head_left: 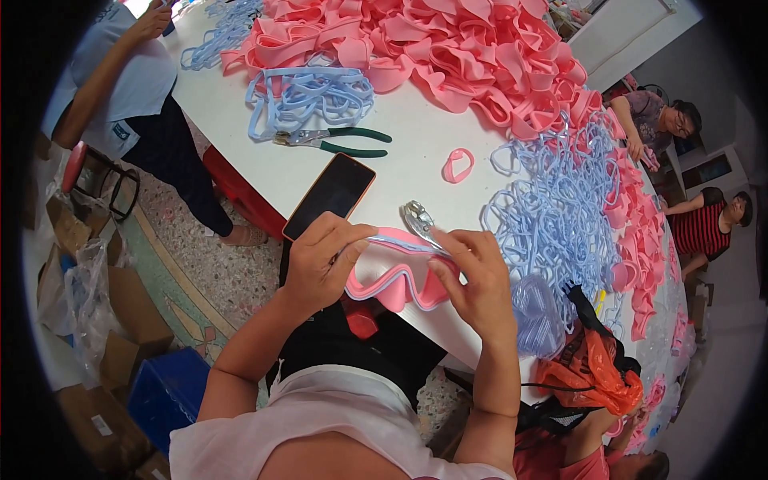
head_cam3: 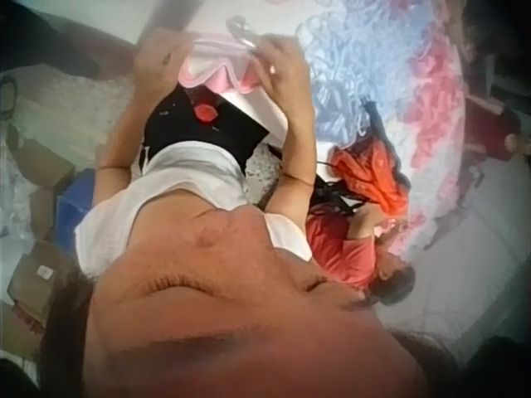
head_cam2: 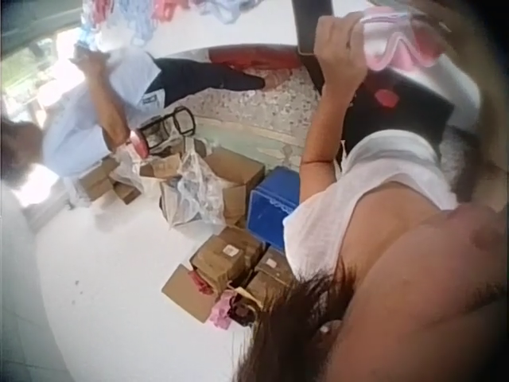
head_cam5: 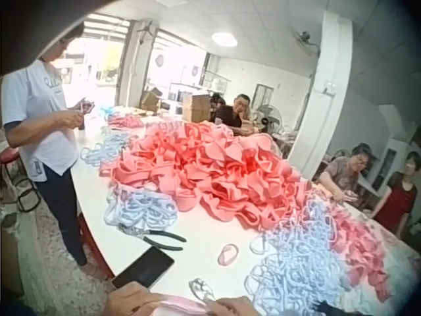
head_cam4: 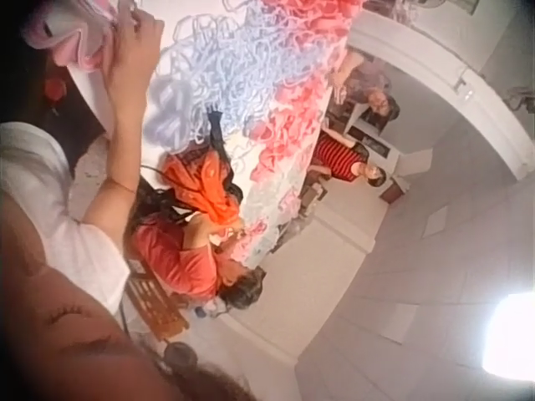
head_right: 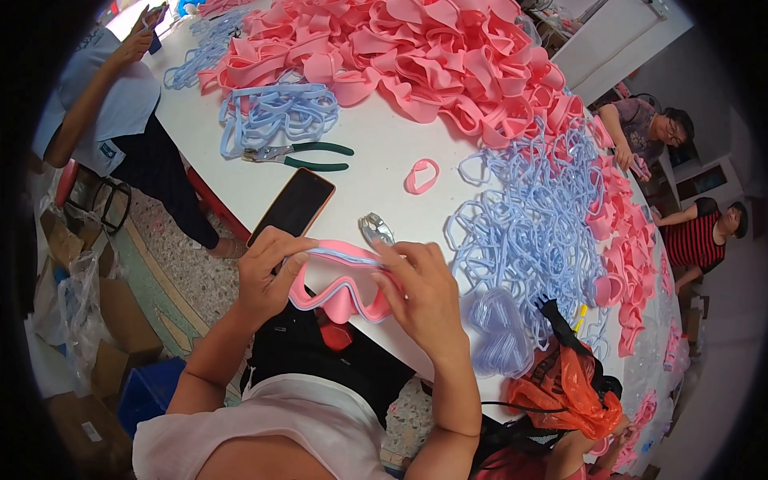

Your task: Manually assemble parts of protective goggles, specifically fitting colored frames and straps.

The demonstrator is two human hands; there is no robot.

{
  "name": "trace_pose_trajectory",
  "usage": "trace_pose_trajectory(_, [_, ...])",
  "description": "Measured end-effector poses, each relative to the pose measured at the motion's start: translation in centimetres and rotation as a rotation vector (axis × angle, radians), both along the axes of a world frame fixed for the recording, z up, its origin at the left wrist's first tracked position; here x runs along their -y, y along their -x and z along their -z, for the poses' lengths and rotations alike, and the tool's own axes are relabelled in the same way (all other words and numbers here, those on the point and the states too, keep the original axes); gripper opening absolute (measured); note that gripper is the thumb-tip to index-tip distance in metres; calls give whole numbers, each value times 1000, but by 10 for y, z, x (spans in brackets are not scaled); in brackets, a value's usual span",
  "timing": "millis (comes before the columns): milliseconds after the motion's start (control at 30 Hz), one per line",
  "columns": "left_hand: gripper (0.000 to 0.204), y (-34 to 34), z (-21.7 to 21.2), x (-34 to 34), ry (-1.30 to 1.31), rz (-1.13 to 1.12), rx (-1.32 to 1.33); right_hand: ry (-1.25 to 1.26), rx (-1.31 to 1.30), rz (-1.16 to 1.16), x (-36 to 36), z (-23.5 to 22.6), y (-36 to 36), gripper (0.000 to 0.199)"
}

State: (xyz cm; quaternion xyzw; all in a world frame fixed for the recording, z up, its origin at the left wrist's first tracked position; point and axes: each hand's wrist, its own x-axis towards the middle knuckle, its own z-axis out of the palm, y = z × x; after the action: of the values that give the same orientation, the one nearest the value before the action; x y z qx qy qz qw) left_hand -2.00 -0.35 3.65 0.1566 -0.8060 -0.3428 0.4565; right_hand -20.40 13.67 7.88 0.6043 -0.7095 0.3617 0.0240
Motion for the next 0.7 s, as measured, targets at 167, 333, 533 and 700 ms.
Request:
trace_pose_trajectory(167, [25,-3,-1,2,-65,123,134,-36,15,-202,5,1,7,24])
trace_pose_trajectory(333, [74,5,0,-1,106,306,173,-34,154,-200,-2,10,16,23])
trace_pose_trajectory(533, [90,17,20,6,336,364,54,-86,214,-282,-13,10,23,24])
trace_pose_trajectory(700, [69,26,33,-2,233,244,-43,-125,69,186,-60,-24,17,35])
